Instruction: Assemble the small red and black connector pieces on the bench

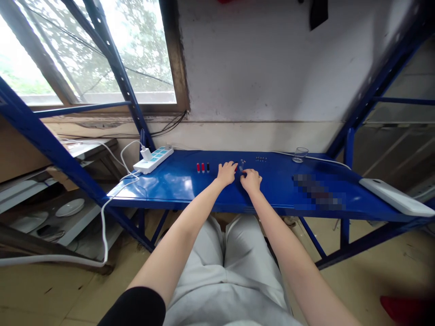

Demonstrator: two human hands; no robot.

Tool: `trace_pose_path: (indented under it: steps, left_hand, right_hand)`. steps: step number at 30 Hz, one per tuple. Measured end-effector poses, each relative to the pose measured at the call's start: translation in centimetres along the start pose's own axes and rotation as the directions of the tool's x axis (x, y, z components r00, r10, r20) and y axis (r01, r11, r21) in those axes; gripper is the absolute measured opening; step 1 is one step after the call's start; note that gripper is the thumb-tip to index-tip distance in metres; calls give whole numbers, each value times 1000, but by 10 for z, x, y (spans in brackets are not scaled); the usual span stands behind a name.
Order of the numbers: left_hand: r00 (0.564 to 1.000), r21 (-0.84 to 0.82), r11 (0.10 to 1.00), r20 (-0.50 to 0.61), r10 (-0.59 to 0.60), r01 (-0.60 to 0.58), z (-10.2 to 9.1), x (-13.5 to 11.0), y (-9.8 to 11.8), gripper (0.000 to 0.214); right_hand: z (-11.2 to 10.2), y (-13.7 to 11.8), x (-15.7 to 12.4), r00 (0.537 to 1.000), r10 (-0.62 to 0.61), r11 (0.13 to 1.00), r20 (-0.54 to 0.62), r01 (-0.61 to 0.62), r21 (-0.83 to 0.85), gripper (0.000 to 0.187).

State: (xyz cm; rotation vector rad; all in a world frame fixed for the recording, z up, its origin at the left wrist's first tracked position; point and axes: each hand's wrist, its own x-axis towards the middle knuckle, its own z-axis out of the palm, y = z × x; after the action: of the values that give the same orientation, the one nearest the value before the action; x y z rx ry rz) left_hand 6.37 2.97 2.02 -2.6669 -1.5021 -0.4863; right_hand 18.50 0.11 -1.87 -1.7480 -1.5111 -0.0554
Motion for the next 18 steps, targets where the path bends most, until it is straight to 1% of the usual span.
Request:
trace_pose_path:
  steps: [3,6,8,11,14,18]
  left_hand:
    - [996,-1,1000,-84,-11,11,-1,3,2,33]
    - [994,-21,1000,-109,-26,24,-3,2,-1,25]
    - [990,-65,997,-131,-51,43,-6,-2,-5,22]
    - [976,-178,980,-179,-121,88,-9,-14,-13,19]
    - [959,-313,945,-227,-172,95,-8,-30,-21,17]
    - [924,-513,851,-261,-279,111,-2,-48,-27,15]
  right_hand:
    - [2,0,-1,998,-28,999,60,29,-30,27]
    - [4,0,-1,994,-35,997,104,42,-65,29]
    - [5,-1,-1,992,-34,995,125,45,-87,30]
    - [6,-3,0,979,-29,991,199,55,-126,34]
    - [5,-4,1,959,-14,985,284,62,-160,40]
    - [3,-8,4,932,26,978,361,50,-200,48]
